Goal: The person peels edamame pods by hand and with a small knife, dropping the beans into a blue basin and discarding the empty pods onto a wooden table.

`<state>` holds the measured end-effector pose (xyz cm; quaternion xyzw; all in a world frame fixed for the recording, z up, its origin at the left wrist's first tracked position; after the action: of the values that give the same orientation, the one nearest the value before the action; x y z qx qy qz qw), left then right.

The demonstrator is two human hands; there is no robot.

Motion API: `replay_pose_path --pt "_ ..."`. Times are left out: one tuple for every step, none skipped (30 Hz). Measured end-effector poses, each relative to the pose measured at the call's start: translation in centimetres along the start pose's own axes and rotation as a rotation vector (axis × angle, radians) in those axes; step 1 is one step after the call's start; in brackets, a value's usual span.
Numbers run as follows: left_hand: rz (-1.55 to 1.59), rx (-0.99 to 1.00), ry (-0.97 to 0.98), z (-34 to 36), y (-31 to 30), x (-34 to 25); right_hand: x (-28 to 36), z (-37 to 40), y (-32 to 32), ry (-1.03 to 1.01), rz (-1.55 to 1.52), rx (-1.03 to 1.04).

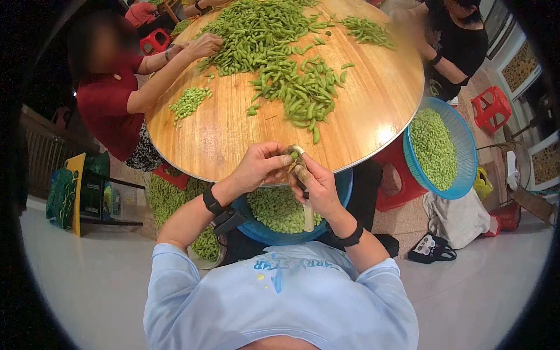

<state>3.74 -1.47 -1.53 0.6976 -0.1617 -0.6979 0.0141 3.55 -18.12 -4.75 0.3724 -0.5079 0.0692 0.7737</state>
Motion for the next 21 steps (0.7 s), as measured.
replay_pose_path --pt "0.002 -0.002 0.000 0.1 -0.1 0.1 0.0 0.0 0.1 0.005 0.006 0.001" --pt "-0.008 -0.021 0.022 0.2 -0.2 0.3 0.0 -0.1 0.2 0.010 0.012 0.001" --pt "-0.019 -0.039 0.044 0.3 -0.3 0.5 -0.1 -0.1 0.3 0.013 0.013 0.001" --pt "-0.016 -0.040 0.044 0.5 -0.4 0.9 -0.1 -0.1 0.3 -0.004 0.053 -0.013" --pt "-0.007 -0.036 0.071 0.5 -0.6 1.2 0.0 -0.2 0.3 -0.022 0.094 -0.025" --pt "0.002 -0.033 0.099 0.6 -0.7 1.2 -0.1 -0.3 0.4 -0.021 0.097 -0.023" --pt "0.003 -0.035 0.101 0.6 -0.9 1.2 -0.1 -0.4 0.4 -0.036 0.099 -0.031" --pt "0.076 -0.009 0.084 0.6 -1.0 1.1 -0.2 -0.4 0.4 -0.051 0.101 -0.039" --pt "0.149 0.017 0.066 0.6 -1.1 0.9 -0.1 -0.4 0.4 -0.050 0.103 -0.039" --pt "0.151 0.016 0.067 0.4 -1.5 0.9 -0.1 -0.6 0.4 -0.009 0.040 -0.003" --pt "0.338 0.071 -0.045 0.4 -2.0 1.1 -0.1 -0.6 0.4 0.032 -0.025 0.033" --pt "0.523 0.125 -0.157 0.5 -2.1 1.2 -0.1 -0.4 0.4 0.035 -0.022 0.035" --pt "0.524 0.123 -0.153 0.7 -2.2 1.1 -0.2 -0.2 0.5 0.042 0.013 0.035" --pt "0.545 0.122 -0.169 0.9 -2.1 1.0 -0.1 -0.1 0.6 0.049 0.048 0.033" --pt "0.567 0.124 -0.188 1.1 -1.9 0.8 0.1 -0.1 0.7 0.049 0.048 0.031" --pt "0.570 0.124 -0.189 1.1 -1.6 0.9 0.2 -0.2 0.8 0.120 -0.055 0.002" --pt "0.270 0.088 -0.077 1.0 -1.4 0.8 0.3 -0.2 0.9 0.191 -0.158 -0.024" --pt "-0.034 0.050 0.036 1.0 -1.4 0.5 0.4 -0.2 1.2 0.191 -0.157 -0.021" --pt "-0.038 0.050 0.039 0.9 -1.4 0.3 0.4 -0.1 1.3 0.219 -0.235 0.003" --pt "-0.467 0.104 0.354 1.0 -1.4 -0.4 0.4 -0.1 1.4 0.250 -0.314 0.024" --pt "-0.894 0.156 0.663 1.4 -1.0 -1.0 0.3 0.0 1.5 0.254 -0.317 0.021"
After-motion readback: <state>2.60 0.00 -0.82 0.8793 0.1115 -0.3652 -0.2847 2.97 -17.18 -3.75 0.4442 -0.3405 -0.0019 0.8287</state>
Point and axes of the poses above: each hand's wrist, its own z-axis away from the middle knuckle, its own y-axis out of the palm, x = y × z, the point moved 2 cm from there along -z, towards the middle knuckle, and after that the axes turned 15 degrees about y, right-handed, at the moved point
